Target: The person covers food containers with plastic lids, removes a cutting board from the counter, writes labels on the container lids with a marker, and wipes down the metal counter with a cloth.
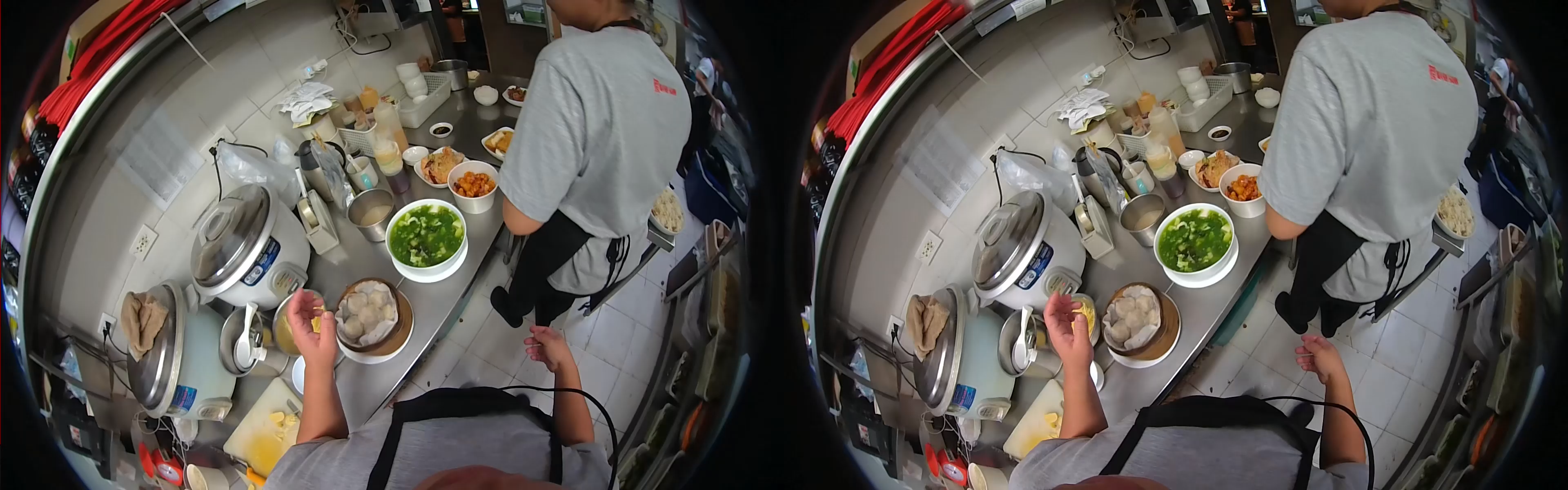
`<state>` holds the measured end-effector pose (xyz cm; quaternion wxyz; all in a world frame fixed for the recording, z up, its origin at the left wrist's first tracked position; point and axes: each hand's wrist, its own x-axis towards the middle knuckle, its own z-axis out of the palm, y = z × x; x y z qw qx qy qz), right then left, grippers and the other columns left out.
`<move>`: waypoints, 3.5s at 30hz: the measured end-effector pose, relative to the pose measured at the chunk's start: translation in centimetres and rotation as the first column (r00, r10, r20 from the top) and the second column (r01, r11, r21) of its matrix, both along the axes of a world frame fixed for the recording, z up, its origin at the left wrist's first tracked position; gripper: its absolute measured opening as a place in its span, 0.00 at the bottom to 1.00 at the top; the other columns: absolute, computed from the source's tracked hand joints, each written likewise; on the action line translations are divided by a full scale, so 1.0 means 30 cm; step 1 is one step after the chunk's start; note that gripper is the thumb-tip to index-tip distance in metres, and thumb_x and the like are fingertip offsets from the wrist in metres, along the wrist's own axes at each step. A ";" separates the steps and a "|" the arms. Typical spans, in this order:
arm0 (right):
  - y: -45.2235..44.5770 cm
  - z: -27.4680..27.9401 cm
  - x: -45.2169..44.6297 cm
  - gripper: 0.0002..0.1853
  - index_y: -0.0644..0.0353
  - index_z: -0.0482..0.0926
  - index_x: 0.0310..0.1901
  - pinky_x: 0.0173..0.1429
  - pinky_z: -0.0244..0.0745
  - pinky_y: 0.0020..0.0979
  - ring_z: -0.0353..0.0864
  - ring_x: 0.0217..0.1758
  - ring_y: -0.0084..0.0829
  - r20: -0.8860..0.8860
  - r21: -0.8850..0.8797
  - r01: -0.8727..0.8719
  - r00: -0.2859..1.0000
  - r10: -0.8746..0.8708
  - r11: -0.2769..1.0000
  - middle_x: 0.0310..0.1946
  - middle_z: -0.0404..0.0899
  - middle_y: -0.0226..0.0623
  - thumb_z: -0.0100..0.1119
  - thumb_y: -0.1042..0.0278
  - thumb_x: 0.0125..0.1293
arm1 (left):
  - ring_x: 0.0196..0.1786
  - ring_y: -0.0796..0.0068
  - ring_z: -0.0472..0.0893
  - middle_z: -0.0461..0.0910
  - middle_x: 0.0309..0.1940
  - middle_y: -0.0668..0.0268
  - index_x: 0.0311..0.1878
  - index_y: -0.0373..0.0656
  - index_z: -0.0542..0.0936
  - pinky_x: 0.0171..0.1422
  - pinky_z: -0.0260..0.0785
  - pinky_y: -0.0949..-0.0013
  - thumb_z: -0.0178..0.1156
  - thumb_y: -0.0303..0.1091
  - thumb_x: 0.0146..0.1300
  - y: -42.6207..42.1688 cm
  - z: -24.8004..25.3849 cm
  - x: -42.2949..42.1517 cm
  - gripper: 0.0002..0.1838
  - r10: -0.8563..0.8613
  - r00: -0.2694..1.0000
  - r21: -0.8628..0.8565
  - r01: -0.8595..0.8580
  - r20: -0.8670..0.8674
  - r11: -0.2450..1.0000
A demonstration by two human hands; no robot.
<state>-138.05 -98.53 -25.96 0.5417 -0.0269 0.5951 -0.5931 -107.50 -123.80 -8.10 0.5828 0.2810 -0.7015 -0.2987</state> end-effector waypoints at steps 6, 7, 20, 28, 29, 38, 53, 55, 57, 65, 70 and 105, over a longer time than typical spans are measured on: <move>0.011 -0.055 -0.203 0.15 0.55 0.63 0.45 0.25 0.67 0.25 0.71 0.21 0.27 0.002 0.035 0.126 0.992 -0.126 0.991 0.27 0.72 0.35 0.46 0.64 0.55 | 0.40 0.75 0.69 0.66 0.42 0.61 0.53 0.37 0.61 0.44 0.62 0.74 0.50 0.23 0.48 0.001 -0.009 -0.078 0.25 0.032 0.998 0.026 -0.033 0.049 0.999; 0.019 -0.063 -0.260 0.16 0.54 0.63 0.45 0.24 0.66 0.25 0.71 0.20 0.27 -0.005 0.021 0.165 0.986 -0.165 0.986 0.26 0.72 0.35 0.47 0.64 0.55 | 0.40 0.75 0.69 0.67 0.41 0.61 0.53 0.37 0.61 0.44 0.62 0.74 0.50 0.23 0.48 0.014 -0.007 -0.081 0.24 0.042 0.997 0.023 -0.043 0.060 0.999; 0.232 -0.035 -0.568 0.15 0.60 0.71 0.40 0.31 0.71 0.30 0.76 0.30 0.32 -0.055 0.248 -0.299 0.945 0.322 0.921 0.32 0.76 0.39 0.47 0.59 0.55 | 0.36 0.77 0.70 0.69 0.35 0.64 0.50 0.39 0.64 0.43 0.63 0.75 0.51 0.22 0.48 0.281 -0.059 -0.426 0.22 0.130 0.991 0.075 -0.132 0.034 0.988; 0.272 0.037 -0.533 0.17 0.62 0.73 0.40 0.35 0.71 0.28 0.76 0.32 0.32 -0.085 0.289 -0.512 0.828 0.555 0.809 0.33 0.75 0.38 0.53 0.60 0.52 | 0.38 0.75 0.70 0.70 0.36 0.62 0.49 0.37 0.65 0.44 0.62 0.74 0.52 0.22 0.47 0.410 -0.098 -0.547 0.22 0.000 0.996 0.155 -0.015 0.093 0.988; 0.279 0.043 -0.510 0.16 0.62 0.73 0.40 0.35 0.71 0.28 0.76 0.32 0.32 -0.105 0.293 -0.515 0.820 0.563 0.805 0.33 0.75 0.38 0.53 0.60 0.53 | 0.38 0.75 0.70 0.70 0.36 0.63 0.49 0.36 0.65 0.43 0.62 0.74 0.52 0.22 0.47 0.414 -0.099 -0.535 0.22 -0.012 0.993 0.154 -0.006 0.116 0.988; 0.334 0.026 -0.355 0.17 0.60 0.68 0.41 0.29 0.69 0.27 0.74 0.26 0.28 -0.142 0.240 -0.255 0.945 0.294 0.937 0.29 0.73 0.35 0.48 0.60 0.53 | 0.33 0.80 0.72 0.72 0.31 0.66 0.47 0.37 0.67 0.40 0.65 0.77 0.54 0.26 0.49 0.357 -0.084 -0.313 0.19 -0.009 0.991 0.182 -0.016 0.134 0.983; 0.374 0.073 -0.166 0.19 0.58 0.64 0.49 0.27 0.68 0.22 0.73 0.25 0.24 -0.289 0.338 -0.126 0.929 0.230 0.933 0.32 0.73 0.33 0.47 0.63 0.54 | 0.21 0.80 0.73 0.74 0.28 0.66 0.62 0.47 0.48 0.23 0.62 0.80 0.53 0.37 0.52 -0.153 0.818 -0.691 0.36 -0.323 0.853 0.218 0.252 0.409 0.943; 0.434 0.035 -0.161 0.21 0.57 0.63 0.50 0.28 0.68 0.24 0.73 0.26 0.25 -0.264 0.308 -0.077 0.951 0.162 0.948 0.32 0.72 0.34 0.48 0.60 0.55 | 0.21 0.76 0.74 0.74 0.27 0.61 0.62 0.49 0.44 0.25 0.66 0.76 0.55 0.37 0.51 -0.061 0.866 -0.689 0.39 -0.360 0.849 0.206 0.301 0.388 0.931; 0.486 -0.009 -0.163 0.21 0.57 0.63 0.50 0.28 0.68 0.25 0.73 0.26 0.26 -0.213 0.283 -0.024 0.973 0.087 0.959 0.32 0.72 0.34 0.48 0.59 0.55 | 0.19 0.73 0.74 0.73 0.23 0.57 0.63 0.49 0.40 0.26 0.69 0.74 0.55 0.36 0.52 -0.018 0.860 -0.671 0.41 -0.457 0.823 0.212 0.406 0.337 0.889; 0.505 -0.011 -0.182 0.17 0.55 0.65 0.47 0.28 0.67 0.21 0.72 0.26 0.23 -0.169 0.229 0.032 0.986 0.007 0.973 0.30 0.72 0.30 0.47 0.59 0.56 | 0.24 0.79 0.73 0.73 0.25 0.61 0.61 0.39 0.49 0.29 0.65 0.77 0.52 0.30 0.53 0.126 0.736 -0.433 0.33 -0.472 0.768 0.073 0.492 0.433 0.868; 0.498 -0.046 -0.229 0.17 0.55 0.65 0.47 0.28 0.67 0.22 0.72 0.27 0.23 -0.146 0.226 -0.007 0.988 0.041 0.974 0.30 0.72 0.31 0.47 0.59 0.56 | 0.28 0.81 0.74 0.75 0.31 0.65 0.60 0.44 0.53 0.33 0.63 0.81 0.53 0.40 0.53 0.145 0.665 -0.275 0.32 -0.295 0.872 0.026 0.310 0.392 0.950; 0.478 -0.197 -0.520 0.13 0.54 0.69 0.39 0.20 0.64 0.23 0.71 0.19 0.20 -0.246 0.270 0.144 0.966 -0.077 0.952 0.25 0.70 0.29 0.50 0.60 0.52 | 0.27 0.80 0.69 0.71 0.27 0.68 0.53 0.37 0.60 0.34 0.62 0.79 0.47 0.34 0.58 0.259 -0.012 -0.230 0.21 -0.235 0.958 0.434 0.285 -0.166 0.855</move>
